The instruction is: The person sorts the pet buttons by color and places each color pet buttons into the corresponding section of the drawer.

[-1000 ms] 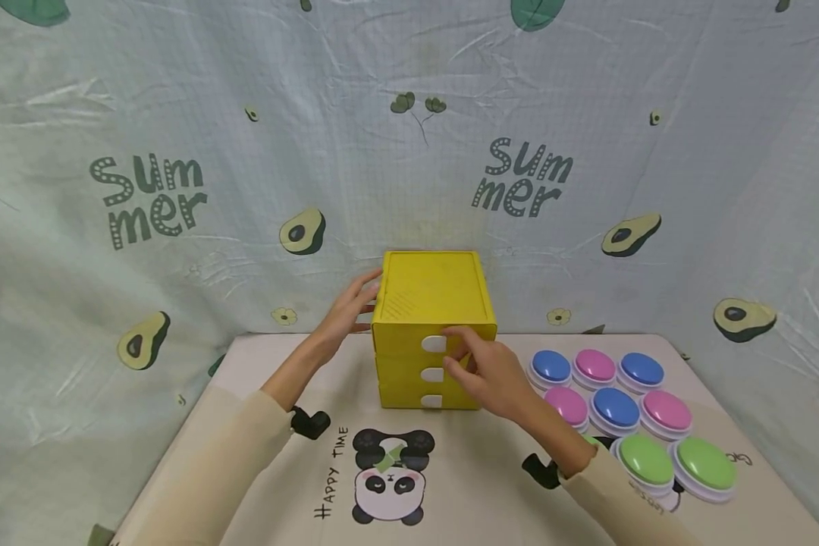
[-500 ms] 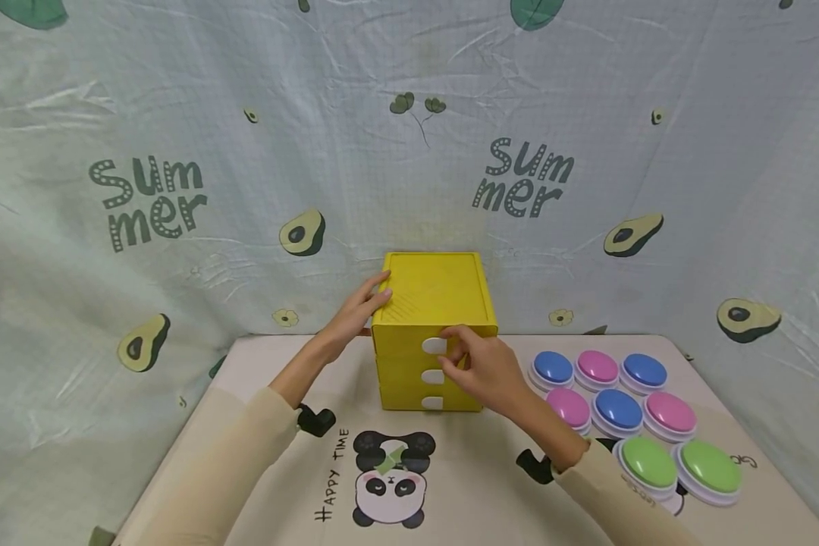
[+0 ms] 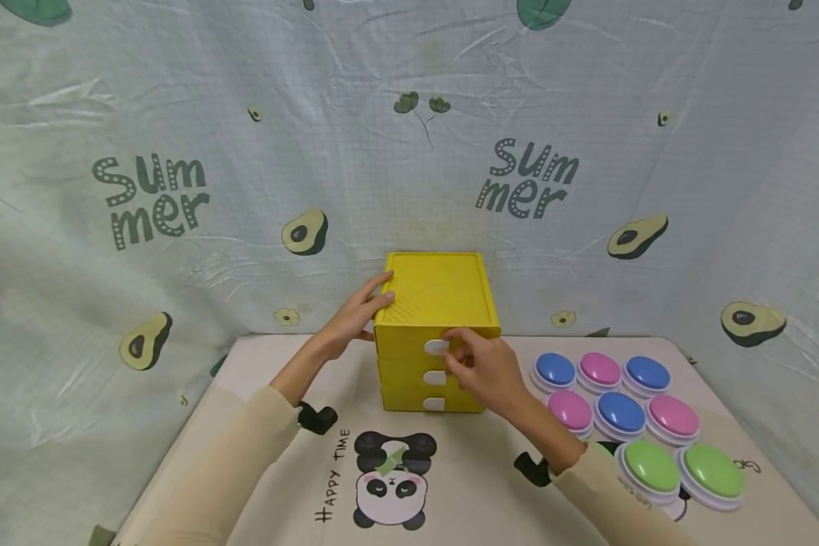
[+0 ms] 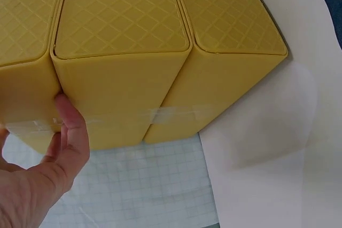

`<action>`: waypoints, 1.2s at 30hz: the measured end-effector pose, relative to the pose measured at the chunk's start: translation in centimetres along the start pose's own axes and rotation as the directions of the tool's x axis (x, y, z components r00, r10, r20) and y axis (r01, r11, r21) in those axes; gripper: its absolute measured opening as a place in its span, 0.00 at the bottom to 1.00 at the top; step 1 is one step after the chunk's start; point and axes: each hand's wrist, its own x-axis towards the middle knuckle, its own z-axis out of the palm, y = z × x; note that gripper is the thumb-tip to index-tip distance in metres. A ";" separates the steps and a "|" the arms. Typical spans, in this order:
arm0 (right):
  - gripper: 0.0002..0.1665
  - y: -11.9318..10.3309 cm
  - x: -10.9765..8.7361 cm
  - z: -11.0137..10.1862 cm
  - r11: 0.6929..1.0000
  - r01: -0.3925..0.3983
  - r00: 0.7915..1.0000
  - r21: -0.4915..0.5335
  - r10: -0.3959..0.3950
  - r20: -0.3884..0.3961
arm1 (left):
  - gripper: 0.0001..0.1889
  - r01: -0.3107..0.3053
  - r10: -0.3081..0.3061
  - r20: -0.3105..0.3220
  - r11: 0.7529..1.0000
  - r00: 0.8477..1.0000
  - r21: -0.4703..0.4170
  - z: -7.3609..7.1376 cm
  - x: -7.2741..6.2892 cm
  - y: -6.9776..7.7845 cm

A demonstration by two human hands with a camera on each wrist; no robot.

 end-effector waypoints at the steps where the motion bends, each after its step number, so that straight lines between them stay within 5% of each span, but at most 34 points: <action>1: 0.13 0.1 0.0 0.0 1.000 0.001 1.000 0.009 -0.001 -0.007 | 0.33 -0.001 0.001 0.000 1.000 1.000 -0.002 0.0 0.1 0.0; 13: 0.05 -0.1 0.0 0.1 0.998 -0.026 0.999 0.060 0.029 -0.040 | 0.32 -0.045 0.046 -0.025 0.998 0.999 0.039 0.5 0.4 -0.4; 36: 0.07 -1.2 -1.2 -0.4 0.998 0.020 0.999 0.068 -0.017 -0.032 | 0.30 -0.106 0.111 -0.035 0.986 0.993 0.128 0.1 0.5 -1.0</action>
